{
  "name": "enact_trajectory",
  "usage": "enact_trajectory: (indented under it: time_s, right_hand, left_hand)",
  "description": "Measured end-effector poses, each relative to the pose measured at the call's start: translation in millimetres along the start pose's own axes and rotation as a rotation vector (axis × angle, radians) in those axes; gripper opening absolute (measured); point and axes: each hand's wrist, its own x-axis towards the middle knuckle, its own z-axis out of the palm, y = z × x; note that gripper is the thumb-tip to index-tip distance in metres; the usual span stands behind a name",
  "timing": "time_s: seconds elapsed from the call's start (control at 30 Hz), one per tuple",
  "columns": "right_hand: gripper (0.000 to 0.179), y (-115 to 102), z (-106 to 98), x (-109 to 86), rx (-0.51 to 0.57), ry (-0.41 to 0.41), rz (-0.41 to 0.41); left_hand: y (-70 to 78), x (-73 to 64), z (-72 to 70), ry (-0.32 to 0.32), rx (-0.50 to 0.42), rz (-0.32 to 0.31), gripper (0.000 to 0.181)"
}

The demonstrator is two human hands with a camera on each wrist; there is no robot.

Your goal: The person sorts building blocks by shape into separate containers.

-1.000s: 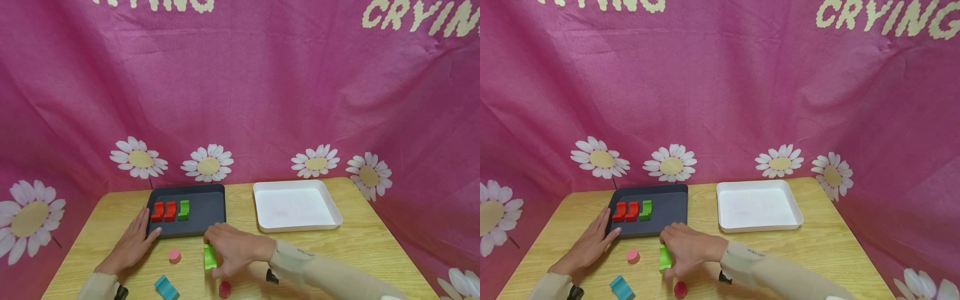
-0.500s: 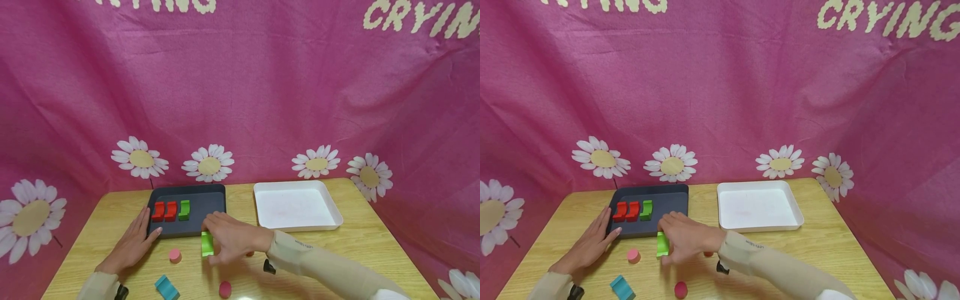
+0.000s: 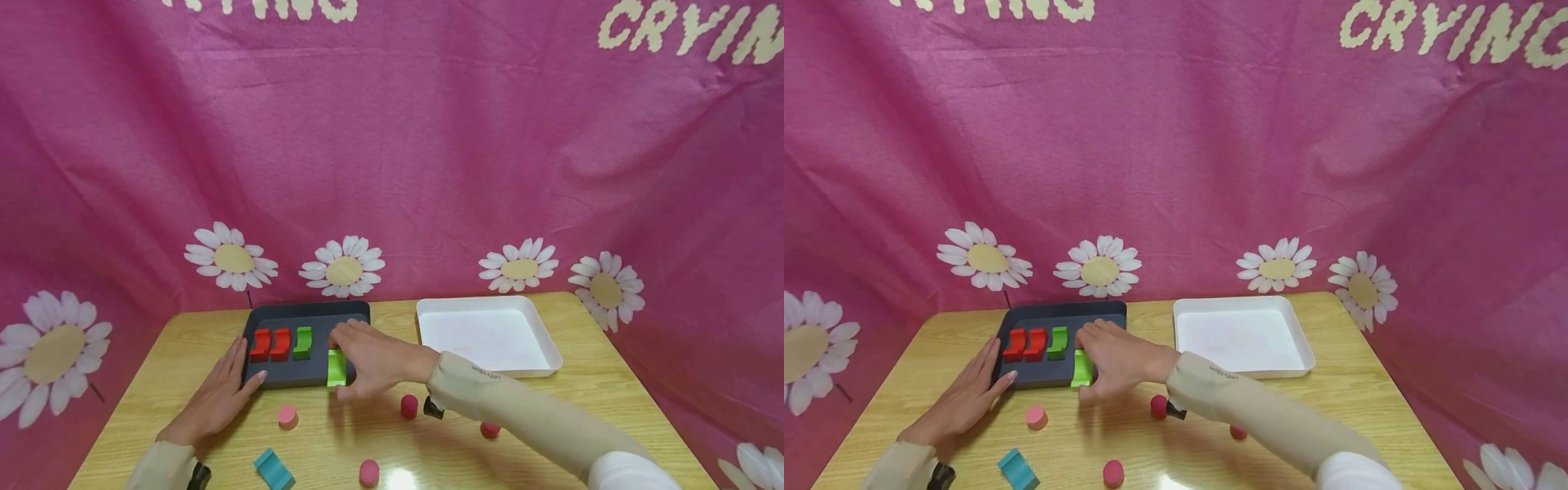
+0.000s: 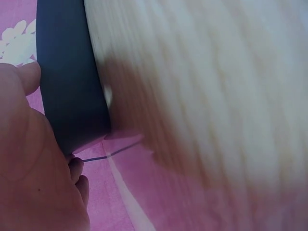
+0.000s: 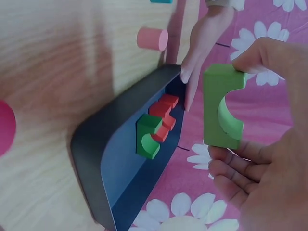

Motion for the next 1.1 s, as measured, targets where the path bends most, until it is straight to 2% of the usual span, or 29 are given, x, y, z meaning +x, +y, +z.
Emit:
enact_trajectory:
  time_s: [0.23,0.47,0.8,1.1]
  right_hand:
    - [0.058,12,-5,17.7,-0.023,-0.005,-0.003]
    - [0.059,24,-8,36.2,-0.039,-0.017,0.029]
    - [0.058,38,-2,55.6,-0.026,-0.018,0.035]
    - [0.049,47,6,73.9,-0.041,-0.032,0.031]
  left_hand:
    - [4.2,-0.1,-3.2,-0.023,0.003,-0.024,0.101]
    - [4.1,1.3,-3.9,-0.024,0.014,-0.026,0.102]
    - [4.8,1.4,-4.4,-0.025,0.006,-0.017,0.099]
    - [3.7,1.8,-2.3,-0.034,0.016,-0.026,0.1]
